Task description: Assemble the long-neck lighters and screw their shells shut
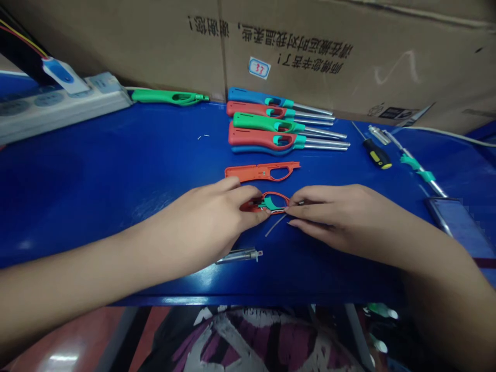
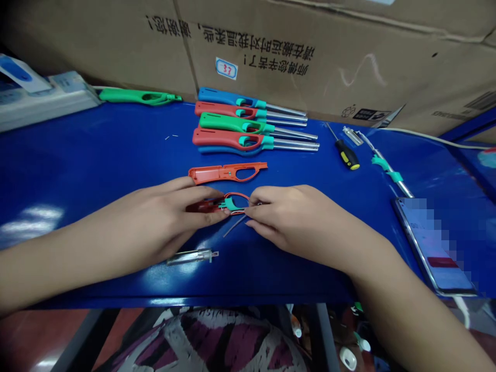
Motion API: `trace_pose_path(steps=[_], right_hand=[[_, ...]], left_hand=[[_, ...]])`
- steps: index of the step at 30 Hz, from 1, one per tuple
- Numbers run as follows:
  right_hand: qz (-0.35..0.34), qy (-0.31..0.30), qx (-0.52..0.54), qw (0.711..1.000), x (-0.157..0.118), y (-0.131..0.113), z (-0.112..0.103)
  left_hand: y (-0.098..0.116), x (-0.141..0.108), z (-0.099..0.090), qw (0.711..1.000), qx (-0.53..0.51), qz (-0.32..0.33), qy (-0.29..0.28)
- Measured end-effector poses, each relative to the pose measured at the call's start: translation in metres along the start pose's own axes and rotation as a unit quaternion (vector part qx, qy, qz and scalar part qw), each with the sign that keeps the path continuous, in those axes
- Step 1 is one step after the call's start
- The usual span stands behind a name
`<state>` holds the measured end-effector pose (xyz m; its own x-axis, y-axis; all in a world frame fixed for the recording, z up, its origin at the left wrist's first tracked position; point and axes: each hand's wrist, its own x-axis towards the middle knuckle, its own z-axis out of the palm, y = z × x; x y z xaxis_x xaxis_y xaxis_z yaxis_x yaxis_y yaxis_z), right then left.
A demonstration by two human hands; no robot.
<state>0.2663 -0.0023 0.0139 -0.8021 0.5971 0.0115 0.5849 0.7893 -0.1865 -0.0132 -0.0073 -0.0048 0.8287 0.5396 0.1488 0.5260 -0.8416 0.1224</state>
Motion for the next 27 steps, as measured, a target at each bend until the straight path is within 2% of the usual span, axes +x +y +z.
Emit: trace_pose_path(steps=[9, 21, 27], right_hand=[[-0.013, -0.013, -0.056, 0.998, 0.0008, -0.0056, -0.0012], [0.034, -0.023, 0.086, 0.995, 0.0021, -0.0030, -0.0007], [0.043, -0.030, 0.145, 0.988, 0.0040, -0.0060, -0.0046]], left_hand=[[0.0022, 0.0004, 0.0001, 1.000, 0.003, -0.005, -0.012], [0.0039, 0.0008, -0.0016, 0.999, 0.012, -0.011, -0.037], [0.0067, 0.0015, -0.0010, 1.000, -0.003, -0.031, -0.004]])
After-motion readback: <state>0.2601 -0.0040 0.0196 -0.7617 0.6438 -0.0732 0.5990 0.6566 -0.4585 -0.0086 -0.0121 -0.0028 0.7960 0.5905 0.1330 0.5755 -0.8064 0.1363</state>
